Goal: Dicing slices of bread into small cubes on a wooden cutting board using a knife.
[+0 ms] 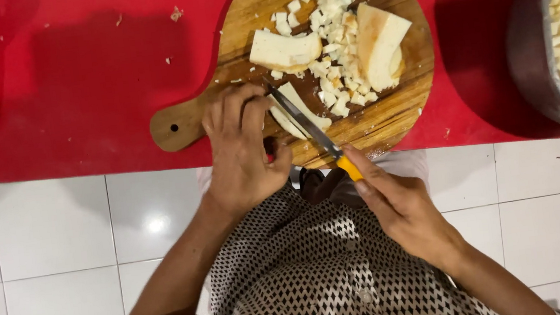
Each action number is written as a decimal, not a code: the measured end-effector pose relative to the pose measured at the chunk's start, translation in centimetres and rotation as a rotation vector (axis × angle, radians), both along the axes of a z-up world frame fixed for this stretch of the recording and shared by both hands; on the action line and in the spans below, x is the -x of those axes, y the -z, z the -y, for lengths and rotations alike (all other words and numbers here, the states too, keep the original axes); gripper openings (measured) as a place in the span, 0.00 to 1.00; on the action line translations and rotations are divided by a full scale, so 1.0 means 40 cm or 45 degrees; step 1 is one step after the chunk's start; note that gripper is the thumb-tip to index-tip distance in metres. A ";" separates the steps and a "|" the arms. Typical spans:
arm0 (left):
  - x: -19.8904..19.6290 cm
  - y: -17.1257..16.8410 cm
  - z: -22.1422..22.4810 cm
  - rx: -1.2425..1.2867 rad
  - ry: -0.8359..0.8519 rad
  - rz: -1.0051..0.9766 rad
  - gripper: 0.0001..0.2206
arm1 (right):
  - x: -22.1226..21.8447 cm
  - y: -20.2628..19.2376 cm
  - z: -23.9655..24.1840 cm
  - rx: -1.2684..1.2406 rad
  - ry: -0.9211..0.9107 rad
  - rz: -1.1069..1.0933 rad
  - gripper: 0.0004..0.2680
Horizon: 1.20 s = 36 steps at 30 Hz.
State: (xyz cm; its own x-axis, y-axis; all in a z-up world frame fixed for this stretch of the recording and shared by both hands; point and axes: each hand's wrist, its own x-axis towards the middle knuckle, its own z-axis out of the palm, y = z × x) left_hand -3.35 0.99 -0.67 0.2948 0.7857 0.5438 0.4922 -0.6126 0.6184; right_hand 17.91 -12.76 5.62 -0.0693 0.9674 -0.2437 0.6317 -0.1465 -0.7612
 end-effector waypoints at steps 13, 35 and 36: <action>0.013 -0.066 -0.087 -0.095 0.667 -0.481 0.19 | -0.089 0.038 0.099 -0.294 0.147 0.007 0.21; -0.083 -0.003 0.004 -0.075 0.119 -0.667 0.23 | -0.040 0.029 0.105 -0.176 0.085 0.327 0.22; -0.074 -0.012 -0.003 -0.073 0.123 -0.664 0.23 | -0.037 0.031 0.106 -0.172 0.089 0.331 0.22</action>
